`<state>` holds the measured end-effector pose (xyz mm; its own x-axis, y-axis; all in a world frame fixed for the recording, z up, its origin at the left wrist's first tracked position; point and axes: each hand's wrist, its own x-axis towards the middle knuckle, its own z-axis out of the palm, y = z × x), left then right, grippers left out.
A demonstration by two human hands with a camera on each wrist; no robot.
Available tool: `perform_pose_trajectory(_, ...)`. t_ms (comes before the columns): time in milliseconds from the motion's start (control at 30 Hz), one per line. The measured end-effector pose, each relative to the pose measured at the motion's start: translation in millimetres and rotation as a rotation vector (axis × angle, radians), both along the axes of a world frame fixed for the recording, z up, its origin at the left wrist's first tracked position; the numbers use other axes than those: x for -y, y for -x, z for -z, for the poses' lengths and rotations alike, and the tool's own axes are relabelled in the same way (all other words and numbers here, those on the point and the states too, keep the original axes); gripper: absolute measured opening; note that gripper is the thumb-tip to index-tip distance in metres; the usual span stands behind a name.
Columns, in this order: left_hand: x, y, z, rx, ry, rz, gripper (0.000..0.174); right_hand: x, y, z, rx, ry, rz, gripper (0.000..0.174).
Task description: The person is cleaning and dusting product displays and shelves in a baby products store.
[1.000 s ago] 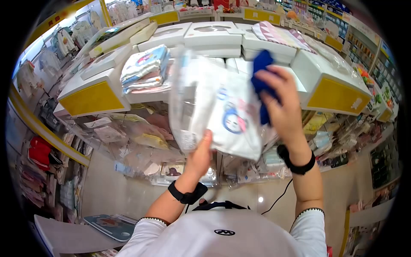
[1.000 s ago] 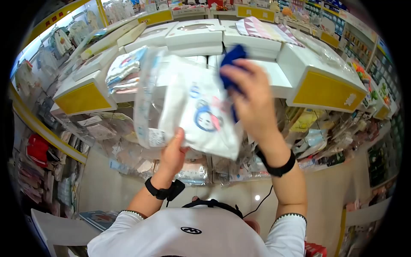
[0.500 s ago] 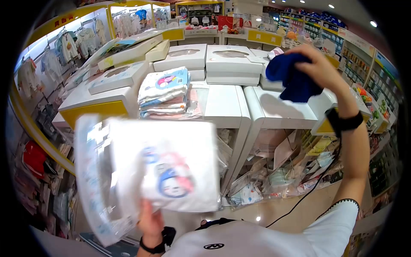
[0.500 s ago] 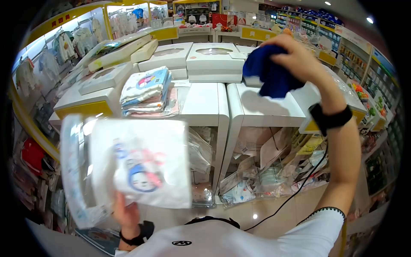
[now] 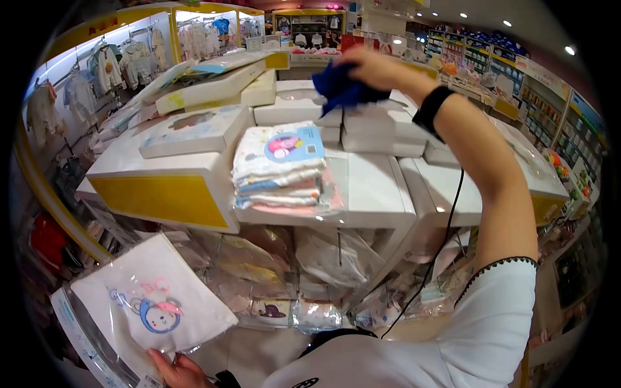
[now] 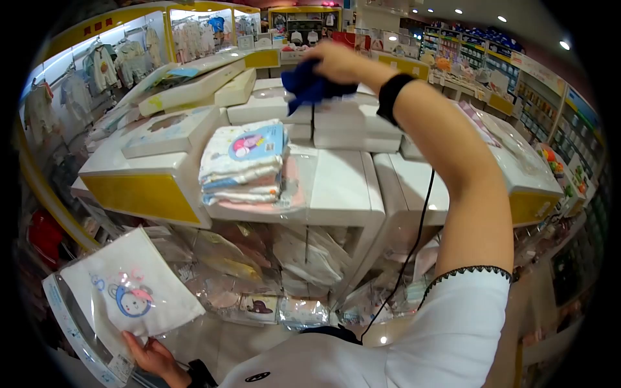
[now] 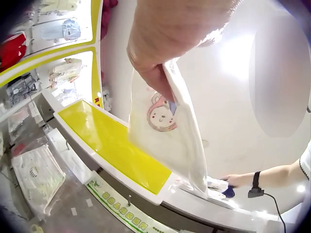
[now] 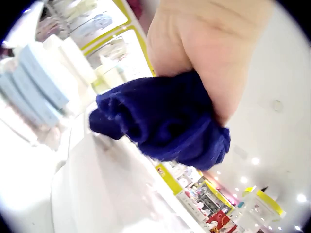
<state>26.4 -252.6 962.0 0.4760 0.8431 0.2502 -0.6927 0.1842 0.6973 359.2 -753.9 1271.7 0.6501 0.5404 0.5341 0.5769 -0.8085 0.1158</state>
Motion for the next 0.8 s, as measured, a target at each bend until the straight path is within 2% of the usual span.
perform_pose_trajectory(67,12.2,-5.8,-11.6,-0.005,-0.024,-0.027,0.041,-8.7,-1.8,23.8,-0.320,0.224,0.125,0.038)
perform_pose_trajectory(100,13.9,-8.0,-17.4,-0.016,-0.041,-0.032,0.040,-11.2,15.9,36.6,-0.344,0.215,0.241,0.042)
perform_pose_trajectory(233,1.0,-25.2,-20.4,-0.046,0.074,0.005,0.040,-1.0,62.4,30.8,-0.418,0.071,0.371,0.047)
perform_pose_trajectory(267,-1.9,-34.2,-19.1,-0.059,0.039,-0.088,0.039,2.5,71.4,31.8,-0.438,0.047,0.372,0.050)
perform_pose_trajectory(400,-3.4,-56.2,-20.0,-0.048,0.002,-0.032,0.038,13.2,93.2,50.8,-0.263,0.031,0.355,0.048)
perform_pose_trajectory(500,-22.9,-68.1,-8.3,-0.051,-0.049,-0.058,0.037,19.6,112.2,36.7,-0.387,-0.071,0.406,0.046)
perform_pose_trajectory(533,-27.7,-70.0,-6.1,-0.061,-0.052,-0.087,0.037,20.0,121.2,18.4,-0.422,-0.139,0.456,0.038)
perform_pose_trajectory(567,-29.5,-71.8,-4.6,-0.070,-0.054,-0.119,0.037,21.9,132.0,-2.8,-0.622,-0.503,0.356,0.040)
perform_pose_trajectory(600,-26.9,-73.1,-10.0,-0.042,-0.042,-0.096,0.037,37.6,130.4,-20.6,-0.503,-0.549,0.406,0.042)
perform_pose_trajectory(633,-22.4,-73.3,-20.7,-0.015,-0.029,-0.072,0.037,38.9,134.8,-40.0,-0.514,-0.740,0.287,0.047)
perform_pose_trajectory(667,-19.7,-72.8,-25.7,0.009,-0.017,-0.048,0.037,39.2,137.3,-51.5,-0.308,-0.901,0.220,0.051)
perform_pose_trajectory(700,-22.0,-72.6,-23.6,0.023,-0.005,-0.048,0.037,61.5,122.4,-66.3,-0.327,-0.956,0.161,0.049)
perform_pose_trajectory(767,-30.6,-71.9,-19.6,0.058,0.014,-0.056,0.038,59.1,90.7,-83.6,-0.313,-1.169,-0.153,0.024)
perform_pose_trajectory(800,-25.1,-71.5,-24.5,0.056,0.021,-0.047,0.038,41.4,84.1,-81.9,-0.297,-1.163,-0.064,0.023)
